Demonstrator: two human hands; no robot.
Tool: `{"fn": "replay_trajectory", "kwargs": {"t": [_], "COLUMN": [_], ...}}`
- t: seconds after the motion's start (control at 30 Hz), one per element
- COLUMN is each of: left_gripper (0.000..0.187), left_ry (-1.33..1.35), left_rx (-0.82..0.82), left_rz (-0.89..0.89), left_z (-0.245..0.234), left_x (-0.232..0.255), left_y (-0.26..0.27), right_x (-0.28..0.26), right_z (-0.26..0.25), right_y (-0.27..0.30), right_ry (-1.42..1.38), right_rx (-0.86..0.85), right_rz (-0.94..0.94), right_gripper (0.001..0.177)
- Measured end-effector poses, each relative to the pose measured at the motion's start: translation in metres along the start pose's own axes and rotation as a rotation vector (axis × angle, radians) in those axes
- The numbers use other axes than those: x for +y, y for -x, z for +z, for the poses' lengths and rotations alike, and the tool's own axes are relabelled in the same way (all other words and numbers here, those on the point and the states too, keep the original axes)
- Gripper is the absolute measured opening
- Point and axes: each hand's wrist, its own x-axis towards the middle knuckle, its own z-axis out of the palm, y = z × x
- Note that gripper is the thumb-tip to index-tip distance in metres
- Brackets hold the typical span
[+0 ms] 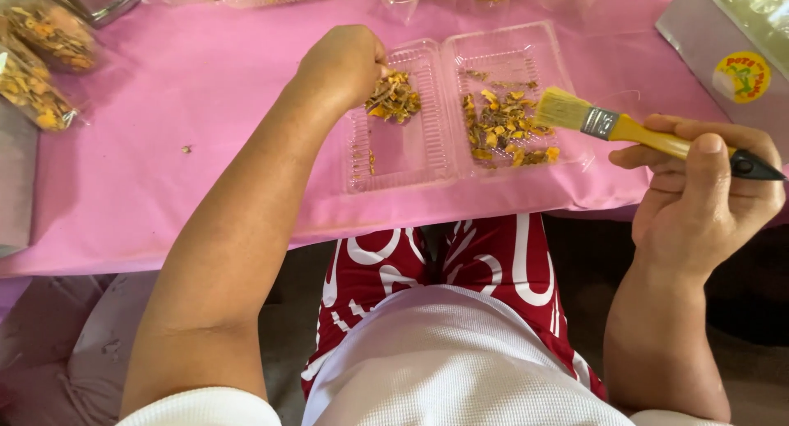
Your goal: Packaging small snack pieces into plastic containers and using a brush to arrange them.
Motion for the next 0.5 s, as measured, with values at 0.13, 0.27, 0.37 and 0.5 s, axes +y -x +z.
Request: {"fn": "replay_trajectory", "kwargs": {"t": [0.13, 0.27, 0.37, 0.5], "left_gripper": [0.042, 0.018, 0.027, 0.034], "left_ry": [-0.149, 0.313, 0.184, -0.077], "left_rx": [0.150, -0.066, -0.074, -0.101], "left_rz": [0.233, 0.149, 0.389, 0.636], "left_z": [0.010, 0.001, 0.041, 0.066], "left_x": [0.031, 0.105, 0.121, 0.130], "left_y": [0.007, 0.066, 0.051, 0.032], "right_x": [-0.007, -0.006, -0.008, -0.010], "right_z": [-0.003, -0.007, -0.006, -0.010], "right_y": [-0.003, 0.000, 0.000, 0.000], "right_ry": [0.049, 0.030, 0.053, 0.028], "right_rx": [0.011, 0.041, 0.053, 0.059], "right_rz": [-0.009, -0.045, -0.067, -0.057], "right_gripper": [0.042, 0.037, 0.035, 0.023]}}
